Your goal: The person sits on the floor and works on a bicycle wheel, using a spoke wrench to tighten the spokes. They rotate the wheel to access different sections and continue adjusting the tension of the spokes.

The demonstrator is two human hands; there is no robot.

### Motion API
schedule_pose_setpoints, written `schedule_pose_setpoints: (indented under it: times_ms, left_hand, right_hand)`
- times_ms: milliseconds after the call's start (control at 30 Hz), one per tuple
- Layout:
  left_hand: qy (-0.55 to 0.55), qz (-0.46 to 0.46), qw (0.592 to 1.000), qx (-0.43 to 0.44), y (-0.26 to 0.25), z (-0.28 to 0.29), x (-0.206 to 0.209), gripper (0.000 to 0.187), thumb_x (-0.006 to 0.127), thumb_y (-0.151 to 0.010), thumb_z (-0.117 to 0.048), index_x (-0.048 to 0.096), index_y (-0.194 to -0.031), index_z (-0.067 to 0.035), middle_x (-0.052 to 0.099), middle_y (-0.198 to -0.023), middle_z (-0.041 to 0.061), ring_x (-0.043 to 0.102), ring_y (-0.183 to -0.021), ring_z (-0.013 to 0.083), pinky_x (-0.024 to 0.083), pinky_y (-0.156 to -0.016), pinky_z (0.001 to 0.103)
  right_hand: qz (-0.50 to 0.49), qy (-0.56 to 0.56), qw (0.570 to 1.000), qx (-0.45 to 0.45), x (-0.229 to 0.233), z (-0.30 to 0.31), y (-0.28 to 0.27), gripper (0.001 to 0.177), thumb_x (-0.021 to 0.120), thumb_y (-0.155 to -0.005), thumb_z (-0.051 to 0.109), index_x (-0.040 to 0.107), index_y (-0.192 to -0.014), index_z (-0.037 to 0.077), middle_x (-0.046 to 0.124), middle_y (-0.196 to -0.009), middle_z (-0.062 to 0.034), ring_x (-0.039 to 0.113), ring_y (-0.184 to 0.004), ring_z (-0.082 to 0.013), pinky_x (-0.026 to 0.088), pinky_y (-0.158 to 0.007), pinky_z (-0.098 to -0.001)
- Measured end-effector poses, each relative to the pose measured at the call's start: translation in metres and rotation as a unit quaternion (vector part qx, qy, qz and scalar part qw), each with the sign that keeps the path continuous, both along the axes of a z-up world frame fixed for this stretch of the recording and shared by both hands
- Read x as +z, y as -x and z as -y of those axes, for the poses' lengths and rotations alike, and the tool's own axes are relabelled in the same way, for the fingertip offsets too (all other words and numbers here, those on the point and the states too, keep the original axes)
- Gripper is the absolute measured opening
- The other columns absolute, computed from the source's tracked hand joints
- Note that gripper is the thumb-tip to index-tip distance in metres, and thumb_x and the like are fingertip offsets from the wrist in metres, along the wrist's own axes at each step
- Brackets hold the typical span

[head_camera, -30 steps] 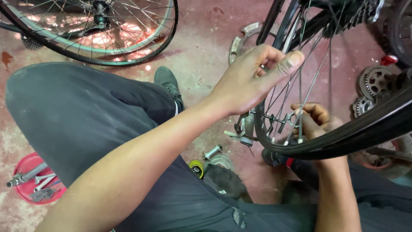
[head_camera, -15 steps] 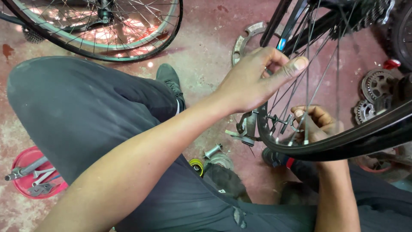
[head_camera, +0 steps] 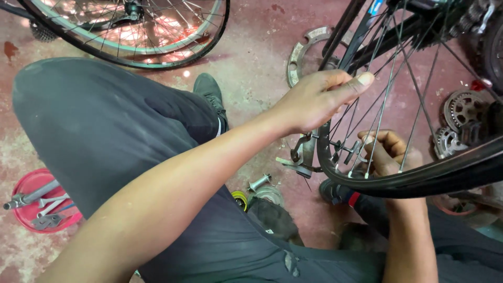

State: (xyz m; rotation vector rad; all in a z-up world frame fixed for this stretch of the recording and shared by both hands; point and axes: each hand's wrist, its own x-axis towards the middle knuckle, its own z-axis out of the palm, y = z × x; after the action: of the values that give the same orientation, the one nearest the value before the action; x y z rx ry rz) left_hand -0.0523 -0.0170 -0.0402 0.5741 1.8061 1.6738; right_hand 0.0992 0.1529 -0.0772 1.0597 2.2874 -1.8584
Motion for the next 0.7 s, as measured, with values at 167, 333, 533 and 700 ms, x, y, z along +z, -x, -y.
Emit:
schedule_pose_setpoints:
  times_ms: [167,333,533,700]
  left_hand:
    - [-0.049,0.03,0.998,0.0,0.0,-0.002,-0.004,0.049,0.05,-0.079,-0.055,0.062,-0.074,-0.008,0.051,-0.058,-0.003,0.046,-0.048,0.0077,0.037,-0.046,0.023]
    - [-0.174,0.056,0.983,0.007,0.002,-0.011,-0.02,0.023,0.06,-0.087,-0.026,0.067,-0.087,-0.004,0.063,-0.074,0.001,0.051,-0.058,0.0076,0.039,-0.05,0.021]
    - [-0.073,-0.082,0.992,0.064,0.001,-0.006,-0.005,0.043,0.049,-0.084,-0.049,0.066,-0.081,-0.01,0.051,-0.062,-0.006,0.044,-0.053,0.006,0.036,-0.048,0.022]
    - [0.036,-0.102,0.988,0.107,-0.001,-0.004,-0.008,0.047,0.048,-0.08,-0.049,0.066,-0.082,-0.006,0.065,-0.064,-0.001,0.058,-0.053,0.0104,0.049,-0.051,0.025]
  right_hand:
    - [0.009,-0.031,0.999,-0.003,0.001,0.001,-0.001,0.014,0.064,-0.095,0.013,0.069,-0.106,0.007,0.055,-0.073,0.0014,0.044,-0.058,-0.0055,0.034,-0.05,-0.0177]
    - [0.015,-0.003,0.999,-0.029,-0.002,0.002,0.001,0.011,0.067,-0.095,0.015,0.067,-0.103,0.007,0.053,-0.069,-0.0007,0.045,-0.052,-0.008,0.035,-0.047,-0.0189]
    - [0.037,-0.064,0.997,-0.014,0.007,0.009,0.002,0.013,0.067,-0.095,0.018,0.068,-0.101,0.007,0.056,-0.075,0.0,0.046,-0.061,-0.0081,0.035,-0.053,-0.0204]
    - [0.039,-0.046,0.998,-0.011,0.004,0.007,0.001,0.013,0.065,-0.095,0.016,0.068,-0.104,0.008,0.056,-0.075,-0.0007,0.048,-0.057,-0.0086,0.037,-0.048,-0.0205]
